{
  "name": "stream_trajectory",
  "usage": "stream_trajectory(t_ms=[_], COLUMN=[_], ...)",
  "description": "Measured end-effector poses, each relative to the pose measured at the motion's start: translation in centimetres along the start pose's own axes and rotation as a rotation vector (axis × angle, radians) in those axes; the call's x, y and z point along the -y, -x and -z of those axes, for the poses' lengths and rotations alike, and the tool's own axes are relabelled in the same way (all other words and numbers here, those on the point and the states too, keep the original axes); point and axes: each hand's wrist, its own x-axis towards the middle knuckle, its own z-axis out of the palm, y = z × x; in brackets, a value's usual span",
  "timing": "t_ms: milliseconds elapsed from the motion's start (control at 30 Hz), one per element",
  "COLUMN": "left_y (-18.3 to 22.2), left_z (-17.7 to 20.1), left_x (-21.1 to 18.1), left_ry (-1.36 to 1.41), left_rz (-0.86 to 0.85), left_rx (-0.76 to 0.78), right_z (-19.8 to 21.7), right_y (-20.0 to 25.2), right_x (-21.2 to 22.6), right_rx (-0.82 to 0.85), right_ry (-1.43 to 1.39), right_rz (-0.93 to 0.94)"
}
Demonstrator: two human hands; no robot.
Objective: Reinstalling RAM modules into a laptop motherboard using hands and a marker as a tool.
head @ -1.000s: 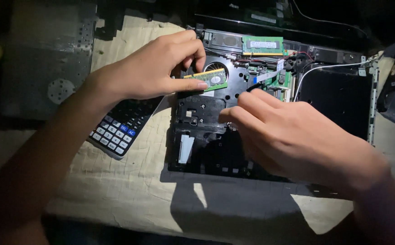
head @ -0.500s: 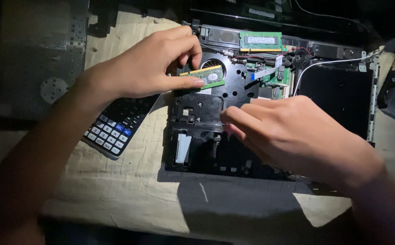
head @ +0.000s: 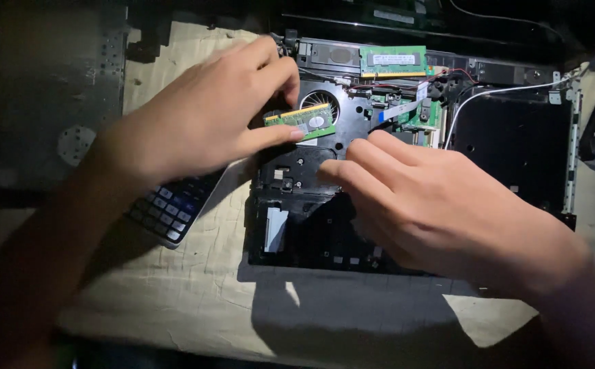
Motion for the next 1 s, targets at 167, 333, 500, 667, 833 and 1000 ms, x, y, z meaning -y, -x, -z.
stream_trajectory(t_ms=[167, 333, 500, 667, 833, 1000], left_y=[0.5, 0.1, -0.5, -0.6, -0.6, -1.0], left_z=[-0.9, -2.5, -4.8, -5.4, -5.1, -5.3], left_x=[-1.9, -2.8, -3.7, -3.5, -3.5, -3.3], left_ry=[-0.087, 0.12, 0.373, 0.352, 0.305, 0.295], left_rz=[-0.221, -0.367, -0.489, -0.548, -0.561, -0.589], left_rx=[-0.201, -0.092, -0.206, -0.304, -0.283, -0.254], right_z=[-0.2, -0.7, -0.9, 0.6, 2.4, 2.5], right_y=[0.3, 0.7, 0.7, 0.6, 1.7, 1.3], right_x=[0.2, 0.7, 1.1, 1.2, 0.2, 1.3], right_rx=[-0.003, -0.016, -0.086, -0.092, -0.116, -0.099], right_ry=[-0.054, -0.015, 0.094, 0.102, 0.063, 0.125], right_rz=[-0.103, -0.219, -0.272, -0.193, 0.063, -0.015])
